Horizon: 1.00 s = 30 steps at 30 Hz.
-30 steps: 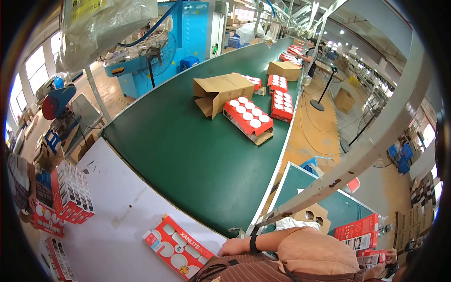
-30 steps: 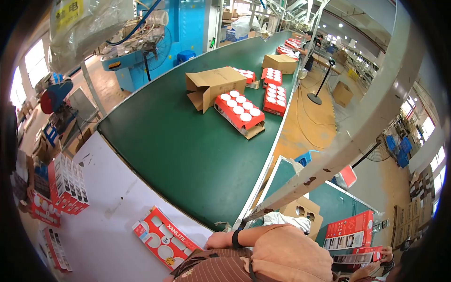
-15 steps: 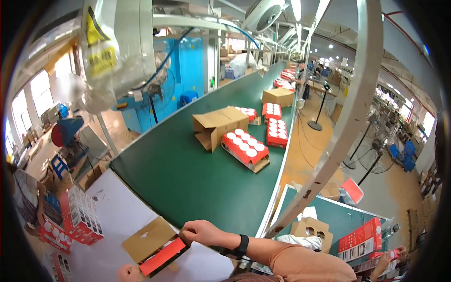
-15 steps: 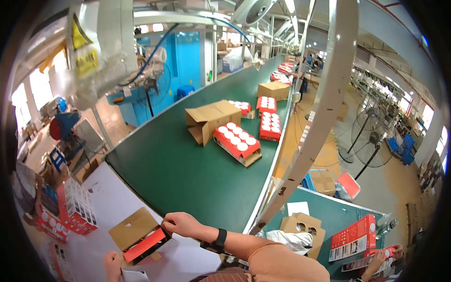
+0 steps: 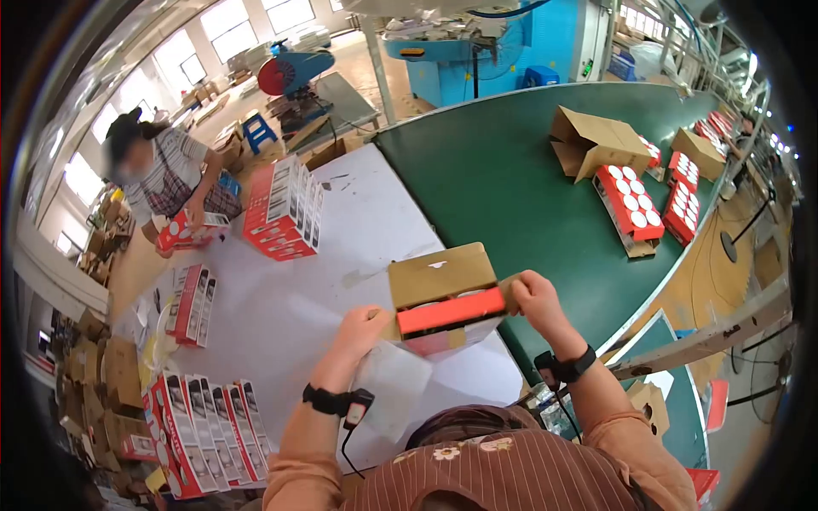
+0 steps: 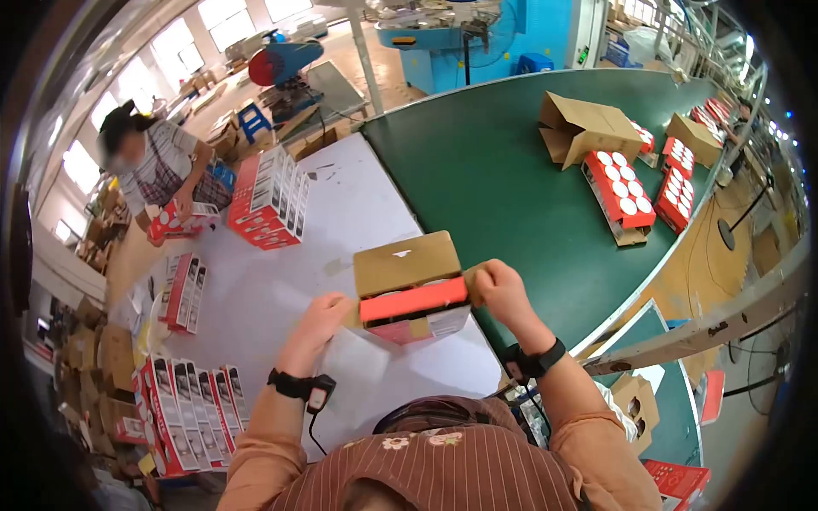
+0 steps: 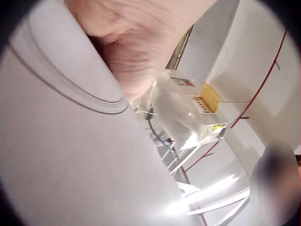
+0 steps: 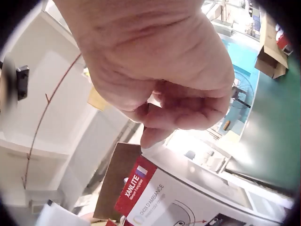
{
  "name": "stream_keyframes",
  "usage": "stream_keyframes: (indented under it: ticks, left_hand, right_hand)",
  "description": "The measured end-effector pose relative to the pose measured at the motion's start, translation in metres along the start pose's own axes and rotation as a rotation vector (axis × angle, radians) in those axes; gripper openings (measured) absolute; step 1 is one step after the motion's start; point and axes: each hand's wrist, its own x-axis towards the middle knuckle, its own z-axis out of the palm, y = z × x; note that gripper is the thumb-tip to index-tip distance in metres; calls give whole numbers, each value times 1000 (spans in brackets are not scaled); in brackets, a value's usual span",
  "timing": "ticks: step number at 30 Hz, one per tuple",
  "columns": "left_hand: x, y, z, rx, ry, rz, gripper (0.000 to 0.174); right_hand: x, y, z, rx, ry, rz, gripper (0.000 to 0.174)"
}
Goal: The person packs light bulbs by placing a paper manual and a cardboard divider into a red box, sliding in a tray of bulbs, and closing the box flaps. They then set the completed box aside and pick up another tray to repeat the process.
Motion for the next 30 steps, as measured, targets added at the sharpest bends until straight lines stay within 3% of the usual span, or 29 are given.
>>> stream_keyframes:
  ticks: [2,4,6,7,9,11,12,13,14,16,17,19,23,26,28,30]
  left_hand:
    - [10,-5,-1,-103,-8,-100,25]
    - [11,-13,-3,147,1,-31,24]
    - [12,-8,-2,115,-2,-39,25]
    - [12,-5,-2,84,0,-35,25]
    - [12,-6,-2,116,38,-11,23]
    - [9,-4,1,150,69,19,22]
    - [1,-1,3,341,286,236,20]
    - [-8,4,4,530,506,456,21]
    - [-16,12,5,531,507,459,21]
    - [-35,26,14,629,567,710,27]
    - [-40,26,22,628,562,706,27]
    - [-45,27,38,775,318,801,30]
    - [-37,18,65,753,191,633,39]
    - [-29,10,80,758,182,599,46]
    - [-27,20,81,776,132,533,49]
    - [-22,22,83,792,81,464,51]
  right_hand:
    - [5,3,-11,-8,-38,51,13]
    - [-3,-11,-10,-10,-73,132,13]
    - [-12,-43,-4,-562,113,-508,21]
    - [-13,-55,0,-562,110,-514,21]
    - [-16,-69,7,-660,-127,-670,22]
    - [-4,-62,12,-744,-179,-735,18]
    - [4,-56,13,-828,-234,-800,14]
    - [11,-53,12,-854,-228,-767,10]
    - [18,-52,11,-854,-224,-768,10]
    - [24,-52,11,-837,-240,-710,10]
    - [22,-53,11,-837,-242,-705,10]
    - [20,-57,12,-789,-278,-775,13]
    - [33,-48,10,-848,-301,-792,15]
    - [41,-44,9,-741,-301,-694,18]
    - [39,-54,11,-756,-368,-467,19]
    - [39,-58,14,-821,-373,-495,18]
